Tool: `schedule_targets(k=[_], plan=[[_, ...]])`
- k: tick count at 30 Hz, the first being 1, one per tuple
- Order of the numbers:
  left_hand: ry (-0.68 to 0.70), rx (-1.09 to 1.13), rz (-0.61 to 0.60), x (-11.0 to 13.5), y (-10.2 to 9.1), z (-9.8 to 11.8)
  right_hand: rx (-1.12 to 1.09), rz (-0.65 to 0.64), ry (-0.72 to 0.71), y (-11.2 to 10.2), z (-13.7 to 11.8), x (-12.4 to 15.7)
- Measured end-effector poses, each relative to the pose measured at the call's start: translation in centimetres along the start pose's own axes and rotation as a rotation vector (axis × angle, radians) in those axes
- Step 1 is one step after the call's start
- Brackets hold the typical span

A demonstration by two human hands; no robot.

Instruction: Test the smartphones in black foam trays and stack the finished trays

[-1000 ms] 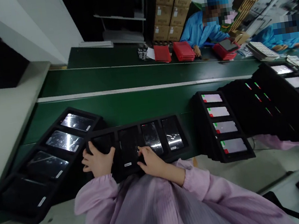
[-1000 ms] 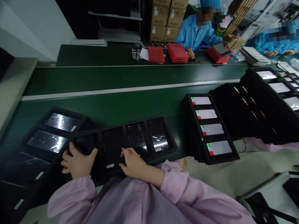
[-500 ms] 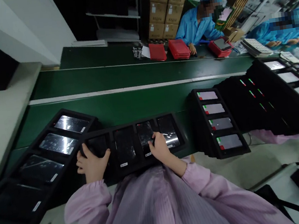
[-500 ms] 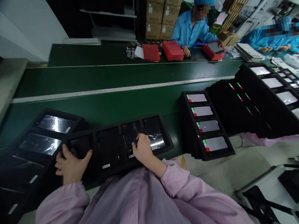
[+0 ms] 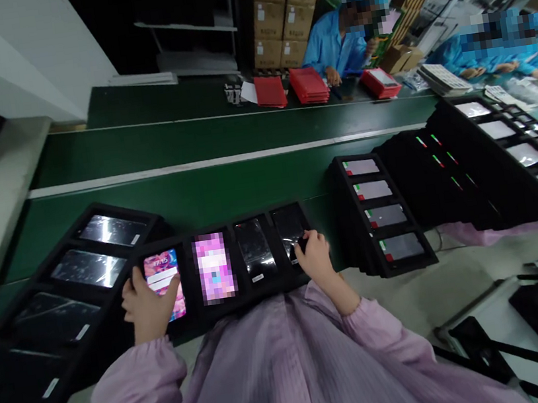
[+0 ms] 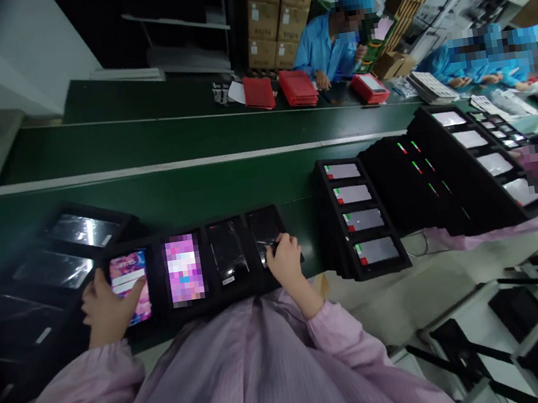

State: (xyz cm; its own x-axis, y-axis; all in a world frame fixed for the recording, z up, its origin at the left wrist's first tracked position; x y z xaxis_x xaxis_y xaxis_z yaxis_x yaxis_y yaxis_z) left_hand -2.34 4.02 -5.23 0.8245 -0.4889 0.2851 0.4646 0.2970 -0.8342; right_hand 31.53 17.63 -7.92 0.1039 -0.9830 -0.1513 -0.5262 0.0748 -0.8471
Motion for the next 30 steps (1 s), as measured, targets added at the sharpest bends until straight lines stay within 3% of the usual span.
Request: schedule_targets(k=[7,17,24,30], plan=[[0.038,0.014,-0.033,-0.1,0.0,-0.7,-0.040,-0.017,0.049,1.5,-0.7,-1.4],[0.109,0.097,-0.022,-0.3,-0.8,-0.8,-0.113,-0.162,0.001,-0.7,-0.5,-1.5],[0.102,0.325,0.076,-0.3,-0.7,-6.2,-0.414,-0.140,-0.074,-4.8,0.8,1.0],[0.039,0.522,0.086,0.1,0.0,-7.6,-0.297,-0.384,-0.214,-5.7,1.2,2.9]])
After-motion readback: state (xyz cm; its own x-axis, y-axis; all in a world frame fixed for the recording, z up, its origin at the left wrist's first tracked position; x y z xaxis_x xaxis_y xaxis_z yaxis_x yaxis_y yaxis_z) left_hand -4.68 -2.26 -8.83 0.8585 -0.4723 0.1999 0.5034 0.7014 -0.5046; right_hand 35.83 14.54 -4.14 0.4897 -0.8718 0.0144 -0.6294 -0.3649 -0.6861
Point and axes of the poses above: each hand's wrist, its own x-axis away from the middle knuckle, its own y-axis out of the palm, z = x × y, the point moved 3 cm from there along -x, towards the middle knuckle, and after that the axes turned 2 degrees about -x, right-handed, at the moved point
